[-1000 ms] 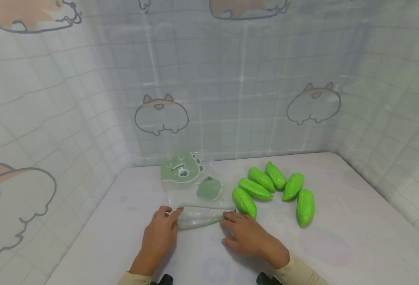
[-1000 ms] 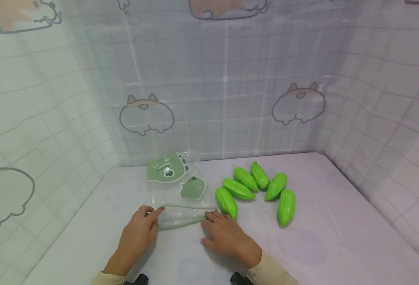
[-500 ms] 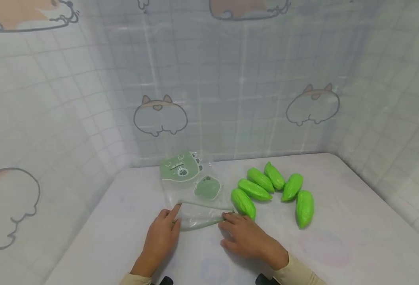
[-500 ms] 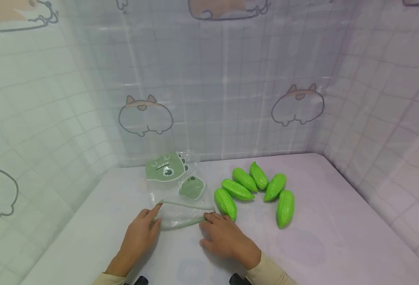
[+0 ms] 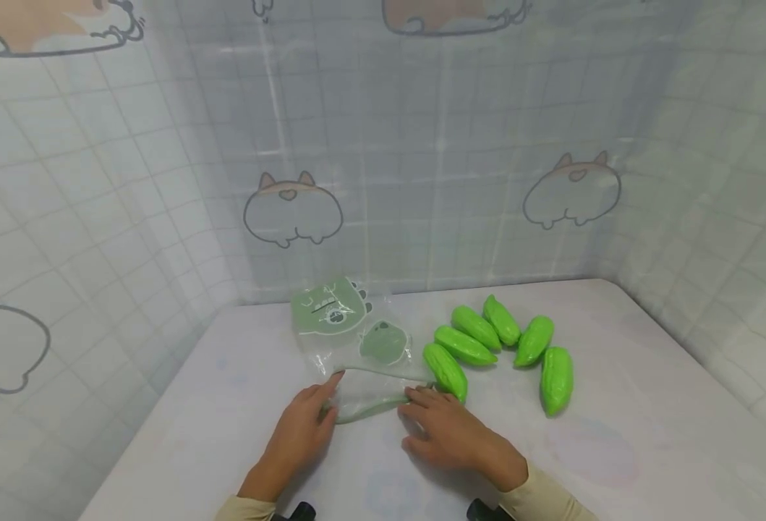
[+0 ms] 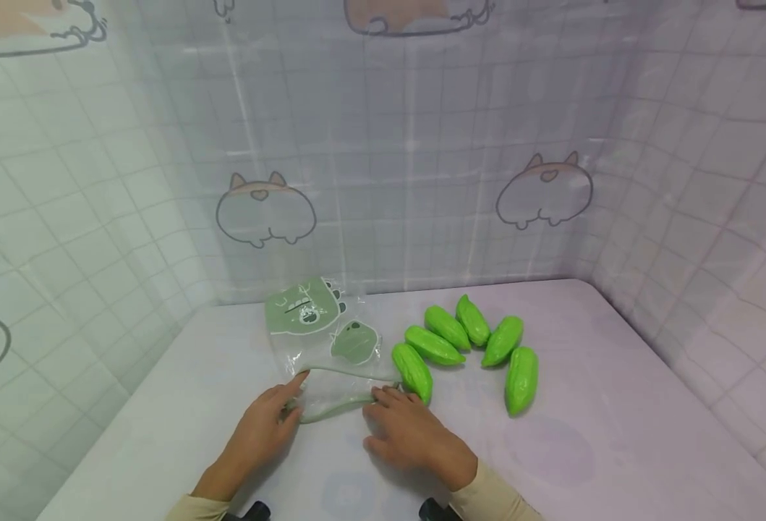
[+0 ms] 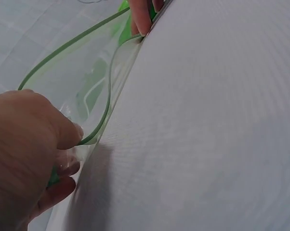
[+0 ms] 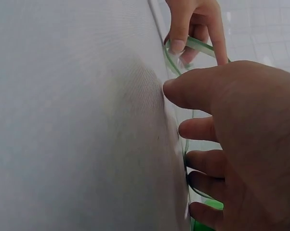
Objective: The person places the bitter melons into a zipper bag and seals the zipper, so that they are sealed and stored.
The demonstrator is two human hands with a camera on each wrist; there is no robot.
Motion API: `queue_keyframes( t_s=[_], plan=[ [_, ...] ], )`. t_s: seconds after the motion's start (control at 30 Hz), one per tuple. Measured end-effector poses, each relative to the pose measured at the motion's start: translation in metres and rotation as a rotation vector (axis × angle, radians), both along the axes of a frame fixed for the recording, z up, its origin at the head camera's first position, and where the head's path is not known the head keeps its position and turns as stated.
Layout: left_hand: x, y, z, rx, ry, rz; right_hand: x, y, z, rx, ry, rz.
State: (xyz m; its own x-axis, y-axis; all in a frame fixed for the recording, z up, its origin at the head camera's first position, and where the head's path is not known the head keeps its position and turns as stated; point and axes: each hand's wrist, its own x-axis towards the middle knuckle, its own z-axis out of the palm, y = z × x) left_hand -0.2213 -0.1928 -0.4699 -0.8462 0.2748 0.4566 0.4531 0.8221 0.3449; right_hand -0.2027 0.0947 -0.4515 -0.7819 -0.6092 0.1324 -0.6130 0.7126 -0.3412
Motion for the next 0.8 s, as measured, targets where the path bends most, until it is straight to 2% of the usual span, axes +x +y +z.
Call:
queue_keyframes(
  t_s=[0.1, 0.3, 0.47, 0.57, 0.8],
  plan=[
    [-0.0002, 0.0011, 0.0008, -0.009, 0.018, -0.005, -0.0009, 0.0002, 0.0001, 0.006, -0.005, -0.006],
    [0.0019, 0.0034, 0.0048, -0.041, 0.1, -0.031, -0.0028, -0.0008, -0.0034, -0.003, 0.03, -0.01],
    [0.0035, 0.0039, 0.0043, -0.054, 0.117, -0.024, -0.0026, -0.0026, -0.0067, -0.06, 0.025, -0.045],
    [0.0038, 0.0036, 0.0029, -0.05, 0.123, -0.019, -0.0025, -0.0032, -0.0081, -0.082, 0.044, -0.071],
    [0.0023, 0.0018, 0.0009, -0.072, 0.168, -0.023, -0.0031, -0.0033, -0.0069, -0.089, 0.113, -0.073]
  ],
)
